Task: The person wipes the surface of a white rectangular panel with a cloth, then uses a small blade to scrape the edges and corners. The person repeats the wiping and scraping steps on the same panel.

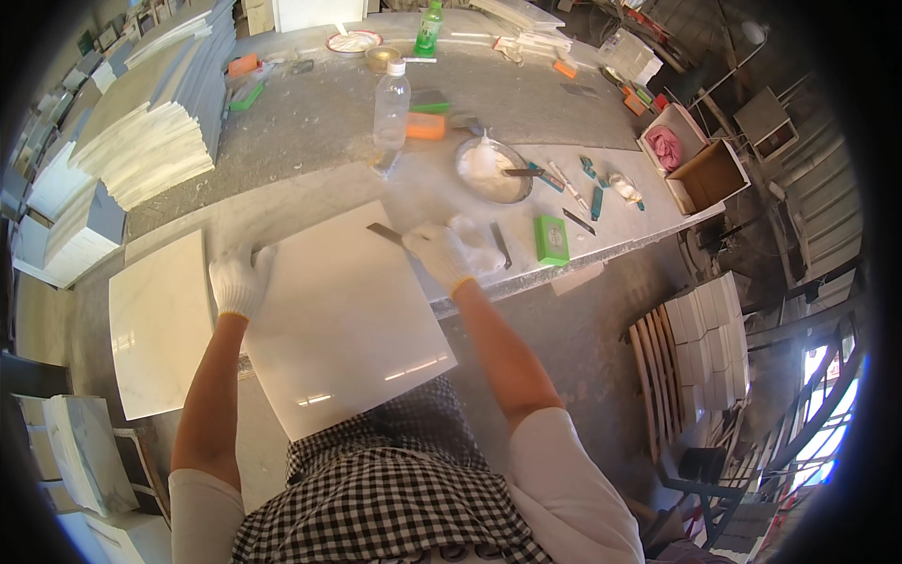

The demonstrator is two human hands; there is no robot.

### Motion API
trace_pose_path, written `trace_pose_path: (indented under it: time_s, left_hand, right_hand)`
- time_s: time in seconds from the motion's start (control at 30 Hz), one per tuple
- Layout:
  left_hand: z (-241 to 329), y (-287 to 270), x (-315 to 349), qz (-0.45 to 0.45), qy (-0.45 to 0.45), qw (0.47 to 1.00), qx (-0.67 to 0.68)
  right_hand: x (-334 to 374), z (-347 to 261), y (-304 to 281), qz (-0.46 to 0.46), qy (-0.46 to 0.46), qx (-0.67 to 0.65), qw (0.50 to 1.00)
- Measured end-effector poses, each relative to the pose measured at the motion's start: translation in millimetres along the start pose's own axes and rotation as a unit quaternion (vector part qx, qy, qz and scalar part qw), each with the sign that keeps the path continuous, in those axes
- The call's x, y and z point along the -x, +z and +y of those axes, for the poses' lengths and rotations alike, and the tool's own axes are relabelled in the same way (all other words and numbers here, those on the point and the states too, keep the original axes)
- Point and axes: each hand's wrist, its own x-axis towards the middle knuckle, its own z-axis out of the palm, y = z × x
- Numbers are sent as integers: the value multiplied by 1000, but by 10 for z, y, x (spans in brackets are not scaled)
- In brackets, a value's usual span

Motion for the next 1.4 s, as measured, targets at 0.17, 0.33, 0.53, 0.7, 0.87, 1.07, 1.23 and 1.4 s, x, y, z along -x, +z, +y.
trace_pose_path:
  time_s: [0.17,0.33,0.53,0.7,0.87,1.07,1.23,1.4]
  left_hand:
    - [-3,-25,3,-20,-1,1000,-9]
    - [9,-28,15,-9,4,1000,-4]
    - [-19,37,12,48,19,999,9]
    - [-32,57,2,48,23,999,5]
    - [-23,49,7,57,25,998,13]
    - [-28,-3,15,4,2,1000,30]
    - [4,-12,1,2,-7,999,51]
    - [20,-18,17,33,8,998,44]
  right_hand:
    - [-74,81,-333,60,-107,113,986]
    - [-150,76,-1073,119,-103,387,908]
    - [-225,182,-1526,231,57,266,934]
    - [-308,250,-1633,203,105,351,908]
    - [-357,75,-1638,127,123,419,890]
    - [-523,-177,-1600,143,95,464,869]
    - [-907,-46,-1505,146,94,434,884]
    - [-1083,-198,-1310,103,138,421,890]
